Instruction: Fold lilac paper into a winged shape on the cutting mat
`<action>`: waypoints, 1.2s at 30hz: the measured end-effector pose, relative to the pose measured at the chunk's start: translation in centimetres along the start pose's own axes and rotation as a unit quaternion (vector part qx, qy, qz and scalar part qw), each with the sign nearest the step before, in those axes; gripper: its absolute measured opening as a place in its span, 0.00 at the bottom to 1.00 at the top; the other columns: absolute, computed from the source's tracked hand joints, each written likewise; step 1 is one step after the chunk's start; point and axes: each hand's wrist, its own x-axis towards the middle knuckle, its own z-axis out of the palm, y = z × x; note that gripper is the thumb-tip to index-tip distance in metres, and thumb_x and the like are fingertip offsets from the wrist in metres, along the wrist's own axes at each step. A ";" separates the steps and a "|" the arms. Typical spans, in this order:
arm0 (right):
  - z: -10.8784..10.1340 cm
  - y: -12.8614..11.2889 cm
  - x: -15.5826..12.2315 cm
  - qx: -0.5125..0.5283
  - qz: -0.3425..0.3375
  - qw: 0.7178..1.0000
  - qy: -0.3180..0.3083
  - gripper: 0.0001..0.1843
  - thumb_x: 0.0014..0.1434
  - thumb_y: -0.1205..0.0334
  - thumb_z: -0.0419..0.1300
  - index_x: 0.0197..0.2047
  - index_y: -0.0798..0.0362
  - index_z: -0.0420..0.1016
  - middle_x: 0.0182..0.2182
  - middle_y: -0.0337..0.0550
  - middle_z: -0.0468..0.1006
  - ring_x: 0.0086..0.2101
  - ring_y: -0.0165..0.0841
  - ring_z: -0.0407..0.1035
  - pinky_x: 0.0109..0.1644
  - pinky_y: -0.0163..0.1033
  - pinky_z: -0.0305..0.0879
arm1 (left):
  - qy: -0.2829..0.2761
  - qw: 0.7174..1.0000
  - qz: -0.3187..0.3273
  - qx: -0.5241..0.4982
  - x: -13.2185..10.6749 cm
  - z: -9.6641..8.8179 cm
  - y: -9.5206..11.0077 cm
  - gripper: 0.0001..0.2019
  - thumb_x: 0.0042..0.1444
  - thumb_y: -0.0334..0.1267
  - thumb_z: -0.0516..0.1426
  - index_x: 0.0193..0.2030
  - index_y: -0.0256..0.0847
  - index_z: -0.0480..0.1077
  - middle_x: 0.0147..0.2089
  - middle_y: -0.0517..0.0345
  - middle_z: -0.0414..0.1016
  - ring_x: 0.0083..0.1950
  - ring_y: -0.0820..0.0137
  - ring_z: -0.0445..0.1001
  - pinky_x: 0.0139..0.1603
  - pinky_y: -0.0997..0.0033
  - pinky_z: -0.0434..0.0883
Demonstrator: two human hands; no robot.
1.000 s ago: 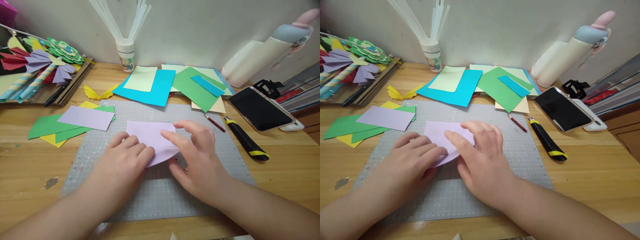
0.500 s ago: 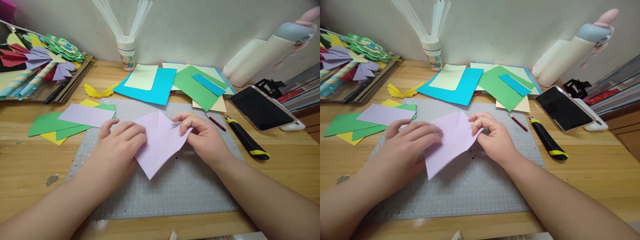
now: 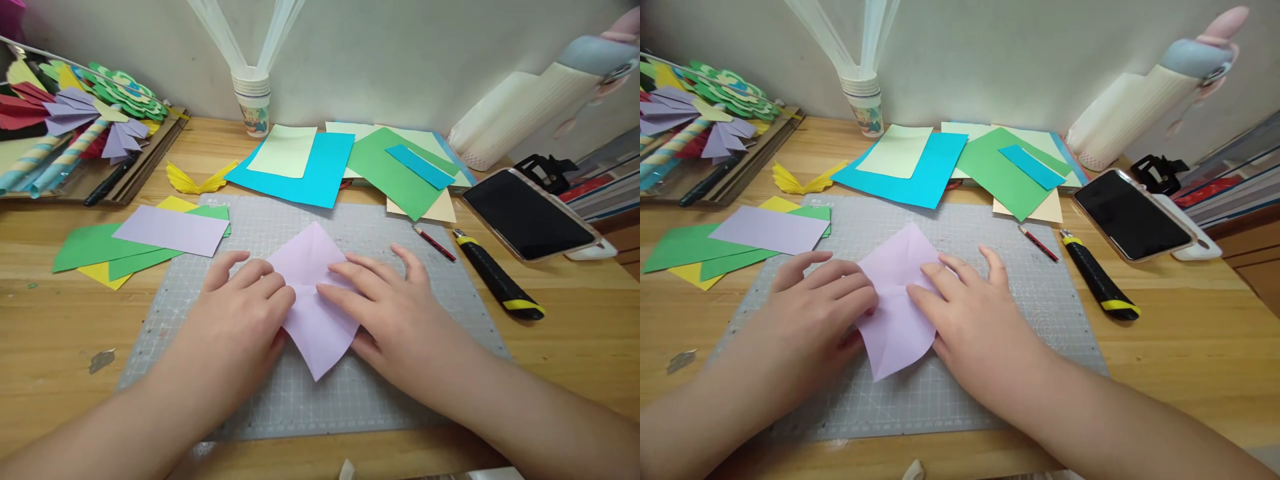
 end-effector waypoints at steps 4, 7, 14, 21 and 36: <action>-0.3 -0.1 -0.1 -0.039 0.031 0.999 0.014 0.18 0.55 0.56 0.66 0.50 0.44 0.76 0.63 0.46 0.67 0.64 0.57 0.52 0.63 0.75 0.27 | -0.005 1.000 -0.009 0.006 -0.2 -0.2 0.1 0.08 0.46 0.24 0.54 0.26 0.41 0.65 0.31 0.59 0.75 0.41 0.59 0.73 0.56 0.48 0.60; -0.2 0.0 -0.1 -0.005 0.000 1.000 0.005 0.17 0.56 0.56 0.65 0.50 0.42 0.77 0.64 0.42 0.66 0.64 0.53 0.53 0.64 0.73 0.26 | -0.021 1.000 -0.005 -0.016 -0.3 -0.2 0.3 0.07 0.44 0.24 0.55 0.26 0.41 0.65 0.31 0.60 0.75 0.40 0.60 0.73 0.56 0.49 0.60; 0.2 0.3 -0.1 0.093 -0.011 0.995 -0.017 0.14 0.58 0.69 0.61 0.47 0.46 0.79 0.53 0.48 0.78 0.54 0.47 0.70 0.60 0.71 0.46 | -0.060 0.996 -0.016 -0.070 -0.1 -0.1 0.6 0.06 0.46 0.27 0.56 0.29 0.42 0.69 0.33 0.61 0.76 0.41 0.61 0.72 0.54 0.50 0.60; 0.4 1.1 0.8 0.184 0.057 0.981 -0.016 0.11 0.64 0.66 0.56 0.38 0.47 0.80 0.47 0.40 0.81 0.48 0.38 0.72 0.60 0.59 0.50 | -0.039 0.989 -0.081 -0.118 0.3 0.1 -0.2 0.10 0.58 0.37 0.52 0.32 0.44 0.74 0.35 0.59 0.77 0.41 0.61 0.72 0.50 0.52 0.61; 0.1 -1.3 -0.2 0.099 -0.029 0.990 0.100 0.14 0.65 0.64 0.53 0.47 0.55 0.78 0.26 0.41 0.77 0.26 0.35 0.69 0.31 0.43 0.58 | -0.042 0.967 -0.179 -0.175 1.6 1.2 -1.2 0.17 0.57 0.45 0.54 0.21 0.43 0.56 0.22 0.63 0.62 0.29 0.67 0.64 0.34 0.64 0.59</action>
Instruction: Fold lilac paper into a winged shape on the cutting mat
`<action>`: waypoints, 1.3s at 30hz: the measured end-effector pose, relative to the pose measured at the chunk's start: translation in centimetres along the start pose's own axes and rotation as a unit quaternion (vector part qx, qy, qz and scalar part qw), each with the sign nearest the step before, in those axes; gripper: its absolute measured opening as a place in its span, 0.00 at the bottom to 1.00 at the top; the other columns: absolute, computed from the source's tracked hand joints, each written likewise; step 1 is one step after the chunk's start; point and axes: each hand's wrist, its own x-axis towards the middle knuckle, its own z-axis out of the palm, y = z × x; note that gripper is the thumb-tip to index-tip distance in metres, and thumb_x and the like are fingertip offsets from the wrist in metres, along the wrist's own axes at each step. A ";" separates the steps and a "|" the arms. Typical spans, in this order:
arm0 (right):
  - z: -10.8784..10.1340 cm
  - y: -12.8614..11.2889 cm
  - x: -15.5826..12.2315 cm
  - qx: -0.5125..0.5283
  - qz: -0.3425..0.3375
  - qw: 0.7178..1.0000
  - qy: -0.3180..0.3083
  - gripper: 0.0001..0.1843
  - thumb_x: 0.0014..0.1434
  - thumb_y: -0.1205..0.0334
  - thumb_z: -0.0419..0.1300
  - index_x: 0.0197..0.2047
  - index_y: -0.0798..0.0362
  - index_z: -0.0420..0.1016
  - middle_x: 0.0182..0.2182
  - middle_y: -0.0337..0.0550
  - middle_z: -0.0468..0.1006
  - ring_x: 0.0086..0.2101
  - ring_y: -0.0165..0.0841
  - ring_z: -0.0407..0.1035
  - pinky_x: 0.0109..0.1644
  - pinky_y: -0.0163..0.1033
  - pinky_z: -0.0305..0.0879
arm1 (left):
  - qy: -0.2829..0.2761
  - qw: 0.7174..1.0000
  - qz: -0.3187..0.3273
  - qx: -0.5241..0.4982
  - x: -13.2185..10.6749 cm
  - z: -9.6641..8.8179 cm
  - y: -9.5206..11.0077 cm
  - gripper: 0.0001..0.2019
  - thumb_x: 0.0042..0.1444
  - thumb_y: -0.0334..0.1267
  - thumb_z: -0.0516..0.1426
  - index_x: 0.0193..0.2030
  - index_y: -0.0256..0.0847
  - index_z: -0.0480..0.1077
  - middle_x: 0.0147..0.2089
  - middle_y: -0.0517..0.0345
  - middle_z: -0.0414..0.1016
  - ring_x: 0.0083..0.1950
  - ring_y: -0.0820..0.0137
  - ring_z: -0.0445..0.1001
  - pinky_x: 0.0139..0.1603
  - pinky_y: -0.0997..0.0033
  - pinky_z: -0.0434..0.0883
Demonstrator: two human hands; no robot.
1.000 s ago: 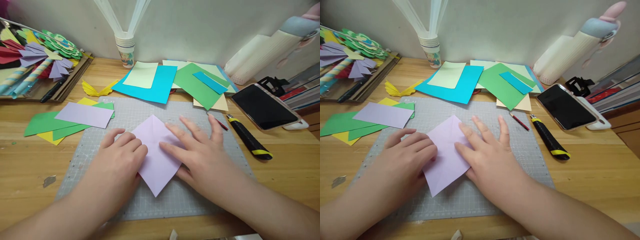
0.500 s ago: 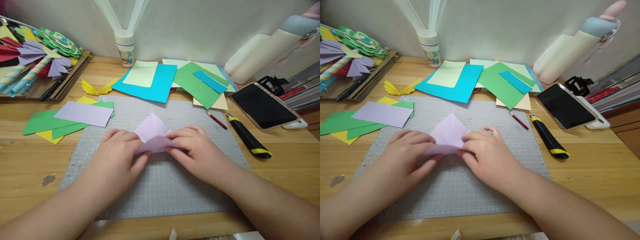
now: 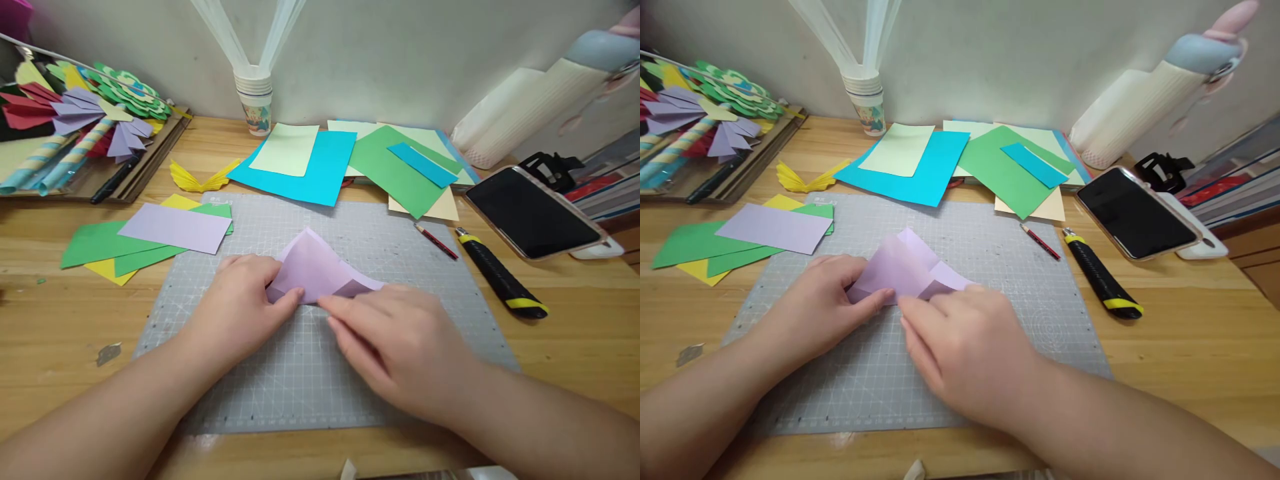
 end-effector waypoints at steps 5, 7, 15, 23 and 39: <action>0.8 -1.0 -0.5 -0.072 0.019 0.991 -0.107 0.20 0.64 0.63 0.54 0.57 0.53 0.74 0.26 0.40 0.80 0.23 0.37 0.72 0.25 0.43 0.53 | 0.006 1.000 -0.002 0.002 0.1 0.0 0.2 0.17 0.55 0.46 0.55 0.20 0.43 0.56 0.21 0.64 0.62 0.28 0.68 0.63 0.33 0.65 0.58; 1.0 -1.0 -0.4 -0.087 0.038 0.987 -0.133 0.21 0.63 0.62 0.54 0.58 0.53 0.74 0.26 0.41 0.81 0.22 0.38 0.73 0.24 0.43 0.50 | 0.008 1.000 -0.006 0.005 0.1 -0.1 0.3 0.17 0.55 0.46 0.55 0.21 0.43 0.58 0.21 0.63 0.63 0.28 0.67 0.63 0.33 0.66 0.58; 0.9 -0.9 -0.3 -0.063 0.056 0.981 -0.174 0.20 0.64 0.60 0.54 0.57 0.52 0.74 0.28 0.42 0.82 0.24 0.40 0.75 0.24 0.42 0.52 | 0.007 1.000 -0.013 -0.012 0.0 -0.2 0.2 0.17 0.58 0.44 0.52 0.21 0.43 0.56 0.21 0.63 0.62 0.27 0.69 0.62 0.29 0.67 0.56; 1.1 -1.0 -0.2 -0.054 0.056 0.980 -0.185 0.23 0.64 0.60 0.54 0.61 0.51 0.70 0.32 0.43 0.83 0.28 0.41 0.76 0.26 0.42 0.55 | -0.003 1.000 -0.020 -0.022 0.0 -0.5 0.4 0.17 0.57 0.44 0.52 0.20 0.43 0.54 0.21 0.63 0.62 0.26 0.69 0.62 0.29 0.67 0.55; 0.4 -1.9 -0.1 -0.037 0.015 0.976 -0.215 0.11 0.58 0.63 0.61 0.45 0.53 0.79 0.31 0.44 0.83 0.25 0.37 0.74 0.23 0.39 0.56 | -0.053 0.988 0.147 -0.006 -0.9 -1.3 0.4 0.05 0.48 0.28 0.58 0.27 0.43 0.69 0.28 0.67 0.74 0.34 0.70 0.71 0.47 0.62 0.60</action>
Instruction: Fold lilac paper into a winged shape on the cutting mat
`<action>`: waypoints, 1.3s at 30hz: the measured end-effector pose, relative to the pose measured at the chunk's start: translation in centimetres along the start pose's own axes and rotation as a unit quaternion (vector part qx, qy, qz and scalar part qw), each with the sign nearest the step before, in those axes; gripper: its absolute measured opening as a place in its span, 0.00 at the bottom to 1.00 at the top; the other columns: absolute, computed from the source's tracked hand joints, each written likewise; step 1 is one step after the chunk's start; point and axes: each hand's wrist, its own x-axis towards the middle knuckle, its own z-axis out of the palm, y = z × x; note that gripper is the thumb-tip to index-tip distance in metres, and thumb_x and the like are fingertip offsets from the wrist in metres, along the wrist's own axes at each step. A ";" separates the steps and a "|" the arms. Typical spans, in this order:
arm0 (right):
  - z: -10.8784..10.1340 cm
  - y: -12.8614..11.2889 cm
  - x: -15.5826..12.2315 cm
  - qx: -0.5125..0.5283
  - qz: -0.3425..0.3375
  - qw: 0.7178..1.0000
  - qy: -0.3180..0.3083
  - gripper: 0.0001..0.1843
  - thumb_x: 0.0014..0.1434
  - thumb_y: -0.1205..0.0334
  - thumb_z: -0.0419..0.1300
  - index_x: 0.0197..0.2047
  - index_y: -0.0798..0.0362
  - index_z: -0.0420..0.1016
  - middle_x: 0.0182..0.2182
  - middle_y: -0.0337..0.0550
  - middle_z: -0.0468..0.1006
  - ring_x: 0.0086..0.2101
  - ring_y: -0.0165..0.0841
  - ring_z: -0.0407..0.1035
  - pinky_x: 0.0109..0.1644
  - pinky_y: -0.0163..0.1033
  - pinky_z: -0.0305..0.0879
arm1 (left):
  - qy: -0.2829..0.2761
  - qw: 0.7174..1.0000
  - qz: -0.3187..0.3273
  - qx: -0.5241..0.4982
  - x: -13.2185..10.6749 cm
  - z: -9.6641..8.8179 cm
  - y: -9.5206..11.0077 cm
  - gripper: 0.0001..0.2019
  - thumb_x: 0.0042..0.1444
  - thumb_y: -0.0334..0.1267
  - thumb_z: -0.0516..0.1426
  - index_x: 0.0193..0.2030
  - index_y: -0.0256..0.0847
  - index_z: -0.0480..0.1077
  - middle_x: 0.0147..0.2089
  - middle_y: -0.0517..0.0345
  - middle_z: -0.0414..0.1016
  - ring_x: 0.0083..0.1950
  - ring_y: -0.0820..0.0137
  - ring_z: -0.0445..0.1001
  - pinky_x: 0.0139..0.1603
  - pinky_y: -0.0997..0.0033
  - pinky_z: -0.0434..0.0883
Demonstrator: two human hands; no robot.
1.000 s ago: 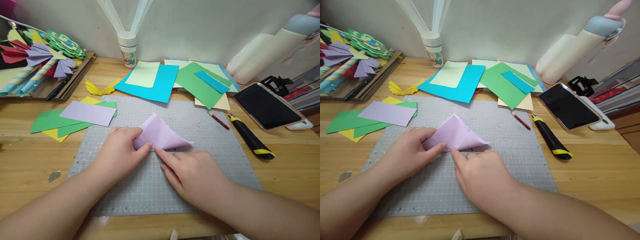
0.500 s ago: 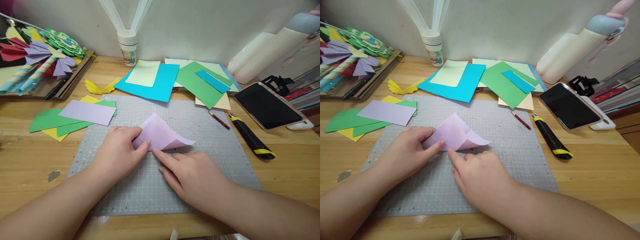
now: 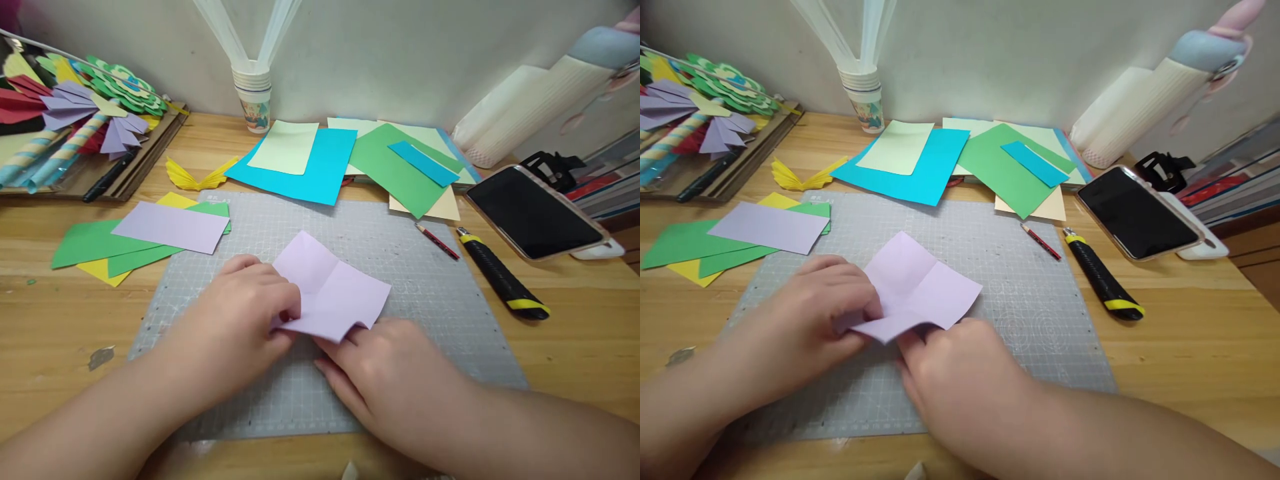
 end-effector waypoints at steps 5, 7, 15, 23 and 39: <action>-0.1 -0.2 -0.2 -0.004 -0.031 0.998 -0.048 0.05 0.50 0.69 0.65 0.32 0.50 0.78 0.26 0.40 0.82 0.21 0.33 0.71 0.19 0.37 0.48 | -0.058 0.997 0.013 0.042 -0.4 0.3 0.7 0.07 0.47 0.27 0.57 0.30 0.43 0.70 0.32 0.64 0.75 0.38 0.67 0.72 0.49 0.59 0.60; 0.0 -0.1 -0.3 -0.006 -0.029 0.999 -0.028 0.05 0.50 0.69 0.66 0.31 0.50 0.77 0.25 0.40 0.81 0.20 0.34 0.70 0.18 0.38 0.46 | -0.064 0.997 0.010 0.048 -0.4 0.4 0.8 0.08 0.48 0.28 0.57 0.34 0.44 0.71 0.35 0.63 0.76 0.40 0.65 0.72 0.49 0.58 0.60; 0.6 -0.1 -0.5 0.006 -0.016 0.999 0.044 0.02 0.54 0.64 0.66 0.33 0.51 0.77 0.24 0.39 0.81 0.19 0.35 0.71 0.19 0.40 0.45 | -0.054 0.999 -0.006 -0.008 -0.5 0.5 0.8 0.15 0.48 0.28 0.54 0.41 0.47 0.76 0.39 0.61 0.75 0.43 0.64 0.72 0.50 0.56 0.61; 0.2 -0.1 -0.6 -0.030 0.036 0.993 0.113 0.19 0.63 0.60 0.56 0.55 0.57 0.74 0.22 0.40 0.80 0.18 0.36 0.71 0.21 0.41 0.48 | -0.018 0.996 -0.068 -0.053 0.1 0.9 0.6 0.13 0.62 0.39 0.50 0.34 0.44 0.75 0.32 0.59 0.74 0.38 0.64 0.72 0.46 0.58 0.64; 0.3 0.9 0.1 -0.028 0.099 0.994 0.042 0.20 0.61 0.60 0.57 0.55 0.53 0.74 0.25 0.42 0.82 0.18 0.39 0.72 0.20 0.40 0.43 | 0.092 0.968 -0.218 -0.079 0.5 1.2 -0.5 0.19 0.59 0.46 0.55 0.55 0.46 0.67 0.34 0.61 0.76 0.33 0.66 0.72 0.33 0.66 0.63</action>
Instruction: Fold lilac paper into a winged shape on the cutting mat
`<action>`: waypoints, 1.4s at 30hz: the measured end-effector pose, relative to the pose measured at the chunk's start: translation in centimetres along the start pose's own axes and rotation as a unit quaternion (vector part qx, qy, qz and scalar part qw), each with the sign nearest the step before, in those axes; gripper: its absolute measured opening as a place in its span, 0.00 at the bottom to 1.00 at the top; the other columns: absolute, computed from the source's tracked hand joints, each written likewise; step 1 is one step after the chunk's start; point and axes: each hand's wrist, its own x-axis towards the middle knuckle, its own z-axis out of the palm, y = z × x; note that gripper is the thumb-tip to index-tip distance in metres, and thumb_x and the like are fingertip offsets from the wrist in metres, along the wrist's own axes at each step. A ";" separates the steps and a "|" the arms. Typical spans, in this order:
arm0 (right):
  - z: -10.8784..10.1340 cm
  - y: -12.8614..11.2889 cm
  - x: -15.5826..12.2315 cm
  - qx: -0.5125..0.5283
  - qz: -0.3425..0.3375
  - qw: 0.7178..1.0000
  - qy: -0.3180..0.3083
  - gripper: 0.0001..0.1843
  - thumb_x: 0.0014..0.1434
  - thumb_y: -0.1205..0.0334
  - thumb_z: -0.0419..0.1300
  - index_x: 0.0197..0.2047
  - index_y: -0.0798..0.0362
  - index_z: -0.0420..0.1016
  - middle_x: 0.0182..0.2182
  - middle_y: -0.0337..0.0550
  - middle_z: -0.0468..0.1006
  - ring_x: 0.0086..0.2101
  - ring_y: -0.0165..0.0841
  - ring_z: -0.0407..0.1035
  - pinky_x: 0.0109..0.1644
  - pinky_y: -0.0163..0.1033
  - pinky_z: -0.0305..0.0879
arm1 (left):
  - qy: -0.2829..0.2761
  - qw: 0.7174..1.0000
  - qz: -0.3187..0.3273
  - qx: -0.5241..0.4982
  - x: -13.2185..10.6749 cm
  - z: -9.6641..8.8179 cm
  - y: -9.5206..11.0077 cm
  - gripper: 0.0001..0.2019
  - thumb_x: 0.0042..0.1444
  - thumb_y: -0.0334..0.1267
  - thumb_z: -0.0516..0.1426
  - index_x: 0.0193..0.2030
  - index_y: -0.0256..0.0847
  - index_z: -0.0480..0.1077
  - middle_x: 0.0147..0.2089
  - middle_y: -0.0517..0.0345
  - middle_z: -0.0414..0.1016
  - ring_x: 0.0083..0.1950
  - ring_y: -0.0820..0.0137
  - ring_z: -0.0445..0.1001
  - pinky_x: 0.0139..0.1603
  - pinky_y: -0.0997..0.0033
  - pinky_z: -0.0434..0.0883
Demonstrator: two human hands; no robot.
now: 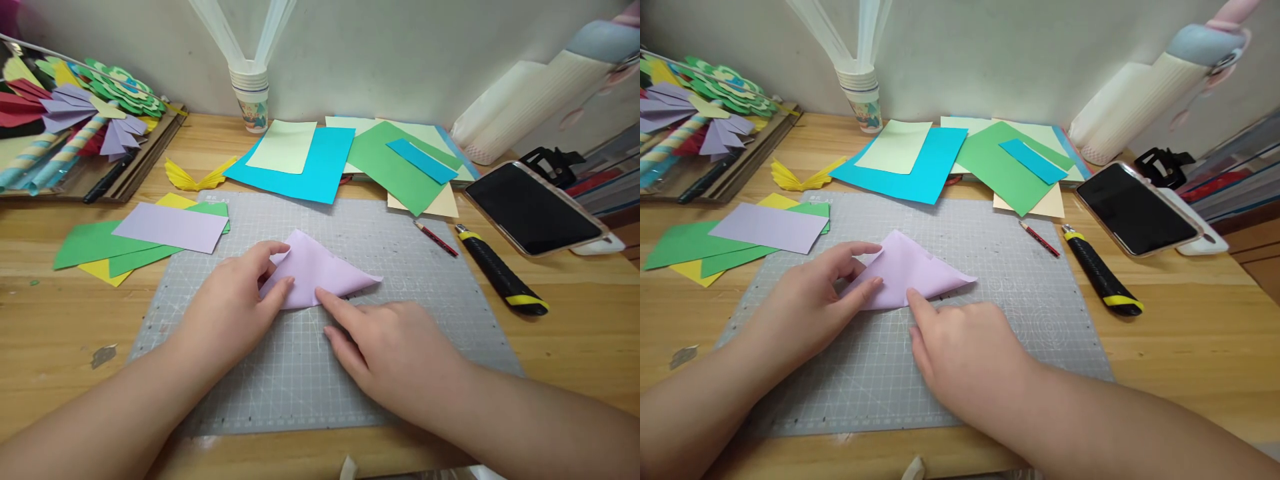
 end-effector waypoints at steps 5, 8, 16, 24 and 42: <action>-0.2 0.1 -0.3 0.044 -0.021 0.997 0.062 0.14 0.62 0.62 0.56 0.50 0.54 0.74 0.23 0.38 0.79 0.19 0.36 0.71 0.22 0.40 0.51 | 0.007 0.999 0.034 -0.015 -0.2 -0.2 0.0 0.17 0.58 0.42 0.55 0.55 0.48 0.68 0.34 0.63 0.77 0.35 0.66 0.73 0.37 0.65 0.65; -0.8 0.7 0.0 0.081 -0.013 0.978 0.192 0.13 0.62 0.63 0.55 0.50 0.55 0.70 0.29 0.40 0.78 0.27 0.36 0.72 0.29 0.40 0.60 | 0.017 0.998 0.051 -0.015 -0.4 -0.3 0.1 0.17 0.58 0.42 0.56 0.55 0.51 0.68 0.34 0.64 0.77 0.37 0.65 0.73 0.39 0.64 0.65; -0.4 2.6 1.7 0.233 0.086 0.959 0.135 0.18 0.61 0.64 0.57 0.54 0.49 0.62 0.33 0.37 0.76 0.33 0.35 0.69 0.44 0.47 0.62 | 0.006 0.998 0.056 -0.007 -0.2 -0.2 0.2 0.17 0.58 0.41 0.56 0.55 0.50 0.69 0.33 0.64 0.77 0.37 0.63 0.73 0.40 0.63 0.66; 0.2 2.6 1.9 0.276 0.131 0.951 0.052 0.17 0.61 0.64 0.55 0.53 0.47 0.63 0.33 0.38 0.75 0.33 0.36 0.66 0.40 0.44 0.61 | -0.013 0.999 0.037 -0.002 -0.2 -0.1 0.1 0.18 0.57 0.41 0.56 0.55 0.49 0.69 0.34 0.61 0.77 0.39 0.61 0.74 0.40 0.62 0.67; -0.9 0.1 -0.5 0.061 -0.094 0.980 0.163 0.15 0.67 0.62 0.51 0.44 0.56 0.79 0.25 0.42 0.76 0.27 0.36 0.68 0.34 0.44 0.55 | -0.006 0.997 0.063 0.046 -0.1 0.5 -0.2 0.17 0.60 0.40 0.55 0.56 0.48 0.67 0.37 0.59 0.78 0.40 0.61 0.71 0.44 0.59 0.66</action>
